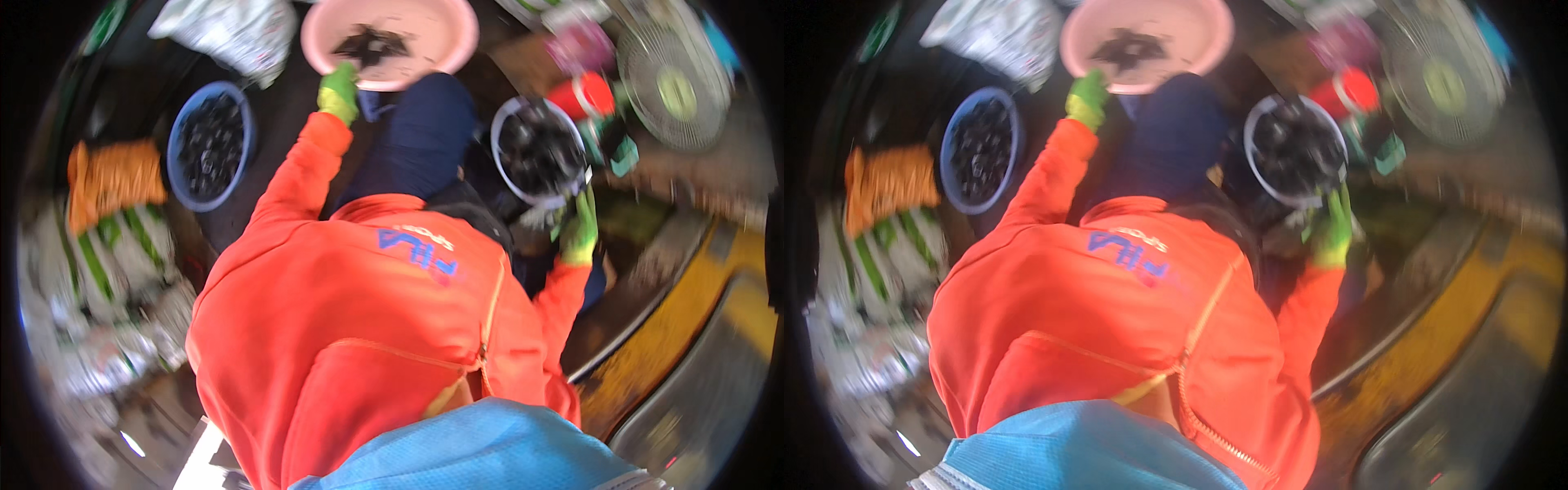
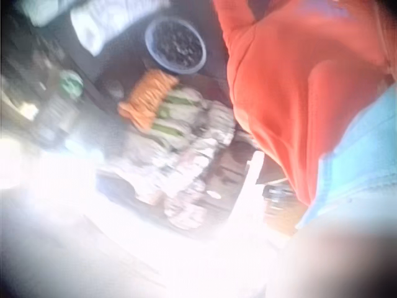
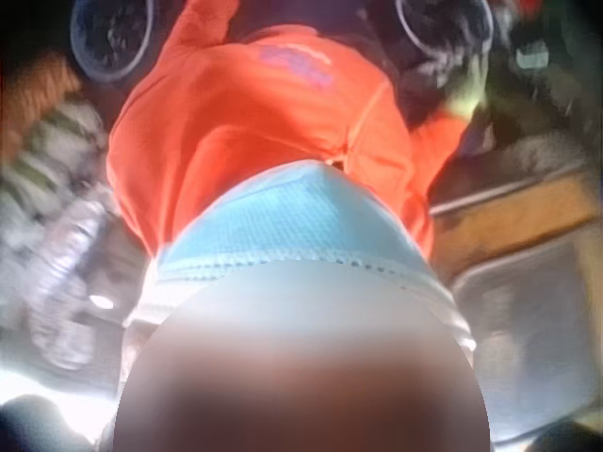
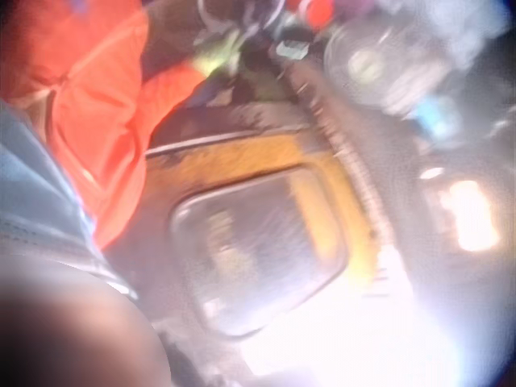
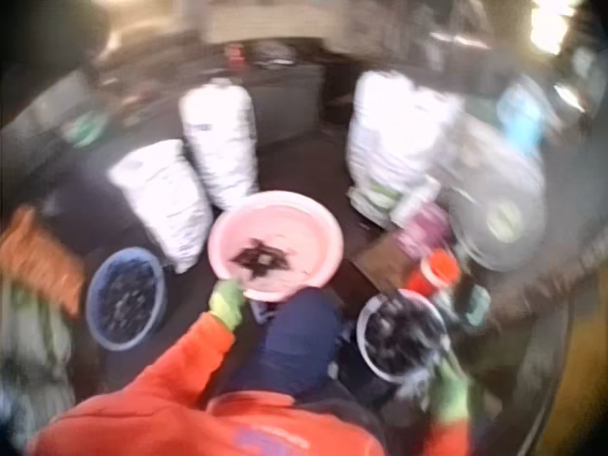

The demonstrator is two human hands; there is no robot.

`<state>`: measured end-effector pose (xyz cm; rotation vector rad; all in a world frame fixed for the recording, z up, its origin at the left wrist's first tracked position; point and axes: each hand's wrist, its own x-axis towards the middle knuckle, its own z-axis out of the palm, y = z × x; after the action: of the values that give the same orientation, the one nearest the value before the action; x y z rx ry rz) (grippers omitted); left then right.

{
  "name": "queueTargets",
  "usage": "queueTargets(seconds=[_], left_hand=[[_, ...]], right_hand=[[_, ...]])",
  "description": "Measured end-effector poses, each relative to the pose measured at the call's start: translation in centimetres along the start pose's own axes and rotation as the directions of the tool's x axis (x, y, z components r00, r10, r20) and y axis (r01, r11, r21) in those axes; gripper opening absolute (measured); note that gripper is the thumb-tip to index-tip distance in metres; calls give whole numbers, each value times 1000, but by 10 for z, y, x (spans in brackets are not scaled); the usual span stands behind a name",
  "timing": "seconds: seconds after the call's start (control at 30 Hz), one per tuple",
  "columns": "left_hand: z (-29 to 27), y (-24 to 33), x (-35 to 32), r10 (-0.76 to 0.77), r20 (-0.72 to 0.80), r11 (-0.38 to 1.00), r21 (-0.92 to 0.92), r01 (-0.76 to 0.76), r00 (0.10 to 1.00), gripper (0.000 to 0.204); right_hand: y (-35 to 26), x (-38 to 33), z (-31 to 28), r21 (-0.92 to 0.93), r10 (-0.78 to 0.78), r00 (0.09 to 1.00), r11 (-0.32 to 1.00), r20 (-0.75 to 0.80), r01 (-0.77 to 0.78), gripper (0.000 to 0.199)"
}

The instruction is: The person sits on the floor and uses a metal tool to scrape and clean the inside of small black metal parts. They repeatedly pick up parts from a pink basin, scrape them, and place them into a white bowl. The person also inspects the parts by holding them up to the camera.

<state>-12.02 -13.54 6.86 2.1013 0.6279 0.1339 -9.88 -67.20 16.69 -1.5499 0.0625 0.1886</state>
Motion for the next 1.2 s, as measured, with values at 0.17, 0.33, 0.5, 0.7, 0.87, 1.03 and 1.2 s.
queueTargets(seconds=[0.17,0.33,0.5,0.7,0.87,1.03,1.2], left_hand=[[62,152,-10,404,-74,611,-721,-329,912,38],[164,220,-21,418,601,874,-61,-482,681,47],[236,201,-16,244,543,802,353,-482,803,68],[274,203,12,119,273,981,118,-156,955,101],[277,204,25,114,607,985,-172,-10,787,85],[256,235,-26,518,161,818,-382,-430,840,73],[188,289,-96,734,172,604,-607,-517,657,64]], right_hand=[[-7,-10,-13,370,125,973,928,-194,-46,28],[-14,-9,-21,459,240,912,886,-333,-65,24],[-13,-19,-22,480,214,932,876,-294,-50,24],[-10,-8,-14,430,265,927,893,-264,-133,37],[2,5,-1,358,276,937,915,-216,-187,29],[14,2,5,-555,-83,960,828,-266,-82,36],[7,-9,24,-505,-204,976,852,-79,138,41]])
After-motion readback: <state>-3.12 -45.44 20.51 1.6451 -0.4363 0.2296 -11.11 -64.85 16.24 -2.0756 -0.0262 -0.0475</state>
